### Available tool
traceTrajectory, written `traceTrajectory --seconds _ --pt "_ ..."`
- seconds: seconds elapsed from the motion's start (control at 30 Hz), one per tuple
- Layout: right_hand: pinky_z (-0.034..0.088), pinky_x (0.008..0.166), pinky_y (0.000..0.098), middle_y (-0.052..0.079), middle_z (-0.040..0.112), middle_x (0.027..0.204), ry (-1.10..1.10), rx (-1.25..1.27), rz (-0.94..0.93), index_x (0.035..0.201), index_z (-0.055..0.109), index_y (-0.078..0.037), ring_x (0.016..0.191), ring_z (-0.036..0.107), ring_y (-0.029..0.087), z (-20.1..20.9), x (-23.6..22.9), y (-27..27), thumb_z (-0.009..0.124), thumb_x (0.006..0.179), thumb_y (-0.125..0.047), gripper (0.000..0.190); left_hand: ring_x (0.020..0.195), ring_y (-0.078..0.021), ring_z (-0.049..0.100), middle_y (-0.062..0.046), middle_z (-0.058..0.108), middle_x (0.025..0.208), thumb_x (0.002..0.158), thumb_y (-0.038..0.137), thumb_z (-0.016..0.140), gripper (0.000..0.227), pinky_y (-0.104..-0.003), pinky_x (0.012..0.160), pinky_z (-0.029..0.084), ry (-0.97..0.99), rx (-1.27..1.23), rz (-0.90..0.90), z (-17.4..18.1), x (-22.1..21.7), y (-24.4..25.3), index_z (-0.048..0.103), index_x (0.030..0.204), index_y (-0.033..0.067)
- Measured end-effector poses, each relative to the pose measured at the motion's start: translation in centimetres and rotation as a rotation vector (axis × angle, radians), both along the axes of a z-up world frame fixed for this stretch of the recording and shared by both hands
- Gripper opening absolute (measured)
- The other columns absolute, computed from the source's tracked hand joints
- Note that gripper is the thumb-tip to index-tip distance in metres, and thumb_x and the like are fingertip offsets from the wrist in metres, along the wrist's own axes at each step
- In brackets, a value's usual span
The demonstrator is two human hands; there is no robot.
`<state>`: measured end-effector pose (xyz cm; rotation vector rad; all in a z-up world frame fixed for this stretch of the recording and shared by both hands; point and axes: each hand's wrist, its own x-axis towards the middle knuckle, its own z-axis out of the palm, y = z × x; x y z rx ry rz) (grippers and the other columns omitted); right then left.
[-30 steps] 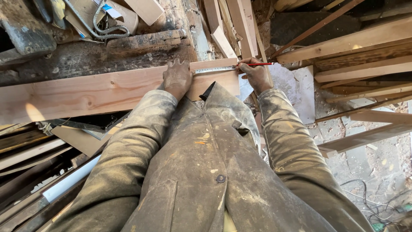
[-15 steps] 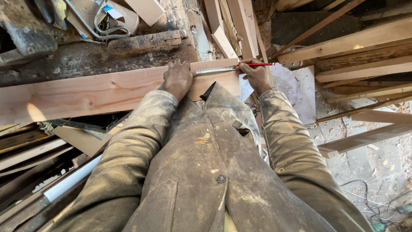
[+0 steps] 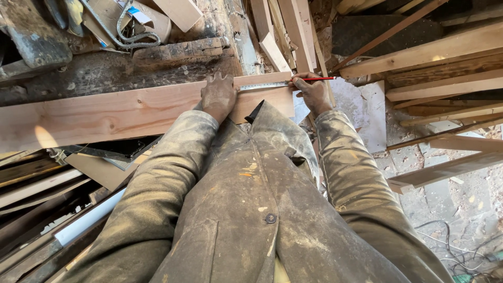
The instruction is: Marking a wooden board for cutting using a square, pencil, and tape measure
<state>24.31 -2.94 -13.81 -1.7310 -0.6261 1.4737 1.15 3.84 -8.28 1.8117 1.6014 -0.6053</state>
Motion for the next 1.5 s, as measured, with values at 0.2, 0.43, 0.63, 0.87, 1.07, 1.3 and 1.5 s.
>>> traceTrajectory --seconds 0.2,0.43,0.63,0.87,1.07,1.3,1.5 --pt "0.05 0.043 0.0147 0.01 0.062 0.069 0.067 0.016 -0.049 0.086 0.06 -0.006 0.062 0.064 0.013 -1.0 0.2 -0.4 0.062 0.075 -0.012 0.013 0.102 -0.0289 0.044 -0.008 0.044 0.104 0.083 0.036 0.047 0.025 -0.049 0.074 0.045 -0.001 0.008 0.008 -0.1 0.0 0.0 0.052 0.096 0.0149" --pt "0.051 0.046 0.0149 0.009 0.063 0.07 0.067 0.009 -0.067 0.086 0.06 -0.007 0.062 0.063 0.011 -0.8 0.0 -0.5 0.061 0.075 -0.012 0.012 0.101 -0.0297 0.045 -0.009 0.045 0.102 0.084 0.034 0.046 0.025 -0.05 0.073 0.046 -0.006 0.022 -0.013 -0.1 0.0 0.0 0.053 0.097 0.0132" --pt "0.052 0.049 0.0179 0.008 0.063 0.071 0.048 0.009 -0.058 0.087 0.061 -0.008 0.065 0.063 0.012 -1.6 0.1 -0.8 0.062 0.075 -0.015 0.013 0.101 -0.029 0.044 -0.009 0.044 0.103 0.084 0.033 0.046 0.026 -0.05 0.072 0.046 0.001 0.032 -0.036 -0.1 0.0 -0.2 0.052 0.1 0.0141" --pt "0.051 0.059 0.0215 0.011 0.062 0.075 0.241 -0.034 -0.305 0.09 0.06 -0.005 0.066 0.061 0.016 0.4 0.4 -0.6 0.062 0.076 -0.011 0.015 0.104 -0.032 0.049 -0.015 0.051 0.103 0.087 0.024 0.04 0.026 -0.049 0.082 0.044 -0.127 -0.006 -0.032 -3.7 -0.4 -1.1 0.053 0.103 0.007" --pt "0.051 0.06 0.0163 0.008 0.063 0.085 0.296 0.028 -0.386 0.089 0.06 -0.009 0.072 0.063 0.014 3.7 1.7 -2.6 0.056 0.08 -0.011 0.01 0.093 -0.034 0.055 -0.015 0.062 0.09 0.077 0.036 0.048 0.028 -0.042 0.084 0.044 -0.559 -0.048 0.099 -0.3 -2.2 -1.3 0.062 0.085 0.013" --pt "0.052 0.06 0.0137 0.006 0.063 0.083 0.339 -0.022 -0.318 0.091 0.06 -0.013 0.07 0.064 0.012 -0.1 4.1 -4.6 0.053 0.084 -0.012 0.01 0.1 -0.0355 0.05 -0.019 0.055 0.096 0.079 0.033 0.047 0.028 -0.042 0.089 0.039 -0.536 -0.029 0.324 1.3 -8.2 -2.8 0.059 0.094 0.0127" --pt "0.055 0.06 0.0153 0.009 0.063 0.083 0.326 -0.017 -0.282 0.094 0.059 -0.01 0.071 0.065 0.013 0.3 2.0 -2.7 0.054 0.083 -0.012 0.012 0.095 -0.0253 0.055 -0.007 0.055 0.093 0.076 0.035 0.057 0.021 -0.035 0.084 0.045 -0.423 0.158 0.716 -3.6 -16.6 -2.0 0.059 0.092 0.021"
